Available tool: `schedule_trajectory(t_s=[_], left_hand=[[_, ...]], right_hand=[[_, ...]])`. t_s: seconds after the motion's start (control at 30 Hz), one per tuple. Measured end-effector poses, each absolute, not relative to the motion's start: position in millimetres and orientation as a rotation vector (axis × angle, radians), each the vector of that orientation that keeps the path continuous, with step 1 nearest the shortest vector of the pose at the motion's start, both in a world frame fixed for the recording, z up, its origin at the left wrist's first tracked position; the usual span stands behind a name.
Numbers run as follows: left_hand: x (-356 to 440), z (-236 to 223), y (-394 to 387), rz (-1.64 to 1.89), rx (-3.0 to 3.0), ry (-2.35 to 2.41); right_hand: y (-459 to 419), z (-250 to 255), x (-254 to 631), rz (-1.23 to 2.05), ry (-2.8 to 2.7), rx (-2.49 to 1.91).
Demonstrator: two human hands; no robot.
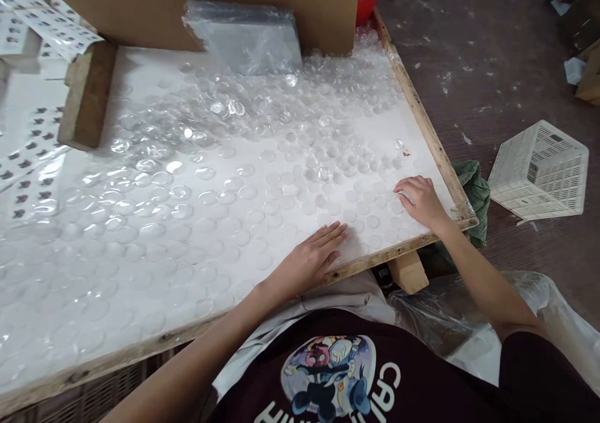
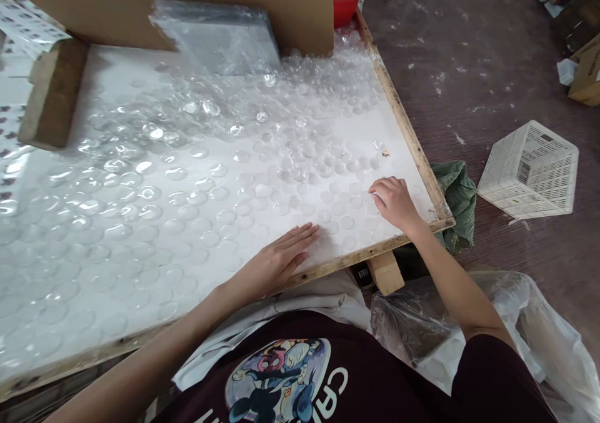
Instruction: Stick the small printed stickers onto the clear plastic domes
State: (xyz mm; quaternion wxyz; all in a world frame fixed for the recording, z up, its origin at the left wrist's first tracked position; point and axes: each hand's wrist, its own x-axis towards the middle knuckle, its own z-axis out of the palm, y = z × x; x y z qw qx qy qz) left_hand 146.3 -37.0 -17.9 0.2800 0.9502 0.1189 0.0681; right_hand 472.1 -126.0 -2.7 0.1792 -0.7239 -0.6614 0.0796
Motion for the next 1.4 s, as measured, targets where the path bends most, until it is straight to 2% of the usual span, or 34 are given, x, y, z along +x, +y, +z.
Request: schedule_trajectory(t_s=[0.13,0.53,0.73,1.0,1.4], left_hand=[[149,-18,-45,0.137,2.548,0.179],[161,-22,-49,0.095,2.563,0.051],[160,-21,-34,0.19,2.628,0.256],[152,-23,12,0.482,2.682,0.672],[168,-25,40,0.41,2.669,0.729]], right_hand=[[-127,-4,460,0.355,-1.97,-1.952],[-129,-14,449,0.273,-1.965,-1.926],[-117,-19,437,0.285,-2.005,-1.82],[-99,-16,432,0.302,-2.019,-1.791],[-44,-30,423,0.296,-2.083,-1.784]])
